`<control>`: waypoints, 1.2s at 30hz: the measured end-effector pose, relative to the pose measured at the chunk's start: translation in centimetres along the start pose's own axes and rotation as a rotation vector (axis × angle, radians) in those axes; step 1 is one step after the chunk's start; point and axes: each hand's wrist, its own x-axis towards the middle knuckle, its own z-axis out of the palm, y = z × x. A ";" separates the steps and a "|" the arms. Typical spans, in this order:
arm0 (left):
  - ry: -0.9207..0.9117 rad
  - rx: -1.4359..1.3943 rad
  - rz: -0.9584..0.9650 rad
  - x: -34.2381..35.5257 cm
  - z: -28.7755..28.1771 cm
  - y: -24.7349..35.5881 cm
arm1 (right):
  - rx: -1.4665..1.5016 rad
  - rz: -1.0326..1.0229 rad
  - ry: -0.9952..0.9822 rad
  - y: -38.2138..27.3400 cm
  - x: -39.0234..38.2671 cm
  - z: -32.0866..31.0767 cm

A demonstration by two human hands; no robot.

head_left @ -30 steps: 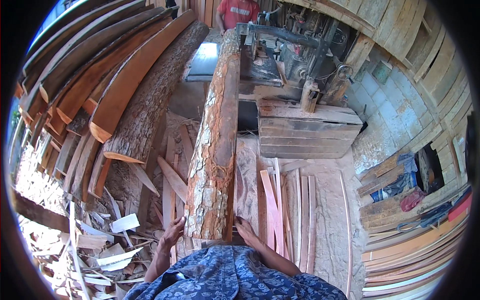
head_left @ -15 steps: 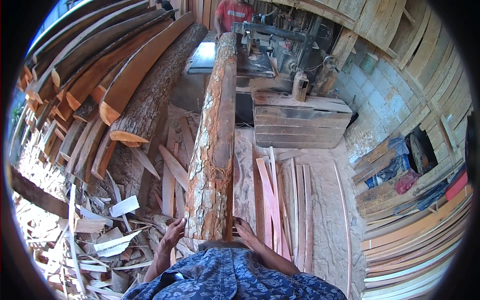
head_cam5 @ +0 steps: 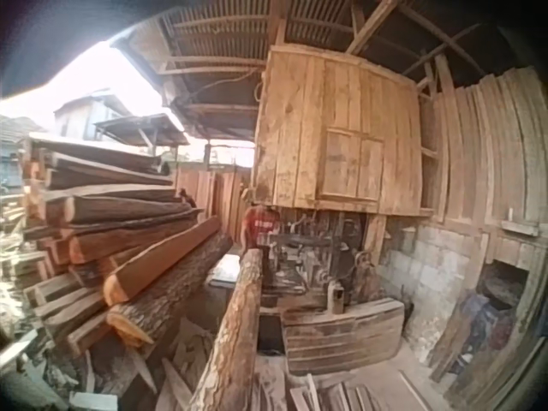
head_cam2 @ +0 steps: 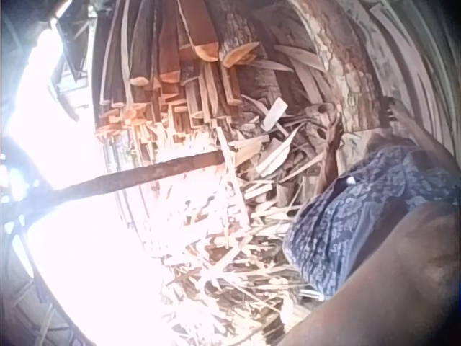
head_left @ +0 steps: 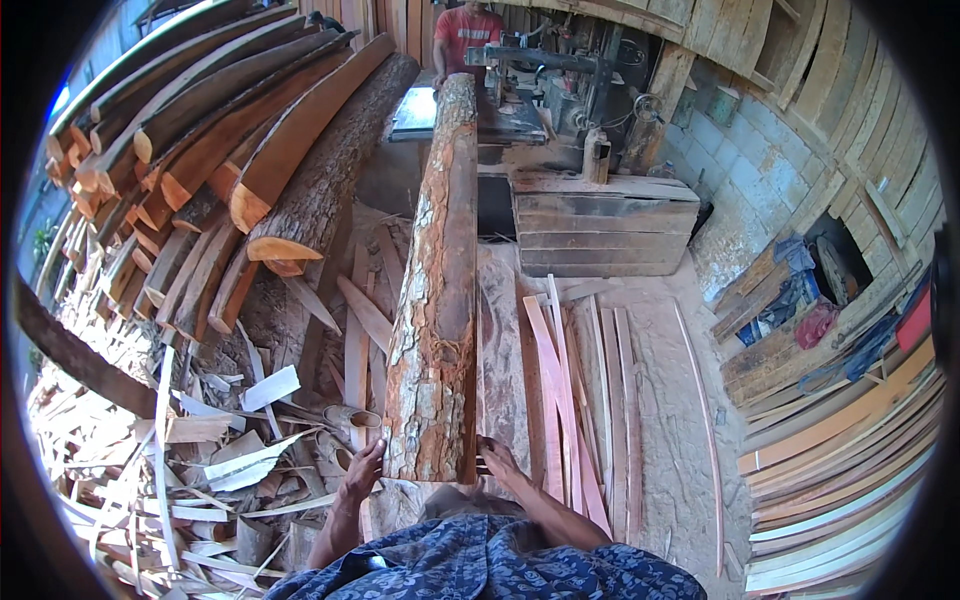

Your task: The person feeds a large wood slab and then smaller logs through a band saw to cut thin strips, while a helper assists by guiding the wood from the other side. The person guides the material by hand and sets the cut strips aside.

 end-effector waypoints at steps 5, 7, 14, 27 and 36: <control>0.017 -0.015 -0.006 -4.1 1.1 -2.7 | 0.081 0.078 0.029 4.3 -3.7 0.1; -0.050 -0.064 0.003 -4.6 -1.4 -5.8 | 0.087 0.015 -0.006 6.5 -4.6 0.6; -0.274 -0.173 0.000 -7.6 -0.7 -9.1 | -0.045 -0.046 0.122 11.2 -9.5 2.0; -0.149 -0.201 -0.020 -16.2 -0.8 -13.6 | -0.117 -0.457 0.574 18.6 -10.8 3.6; 0.105 -0.288 -0.258 -12.5 -5.4 -20.7 | -0.186 0.134 0.774 17.8 -25.3 -9.7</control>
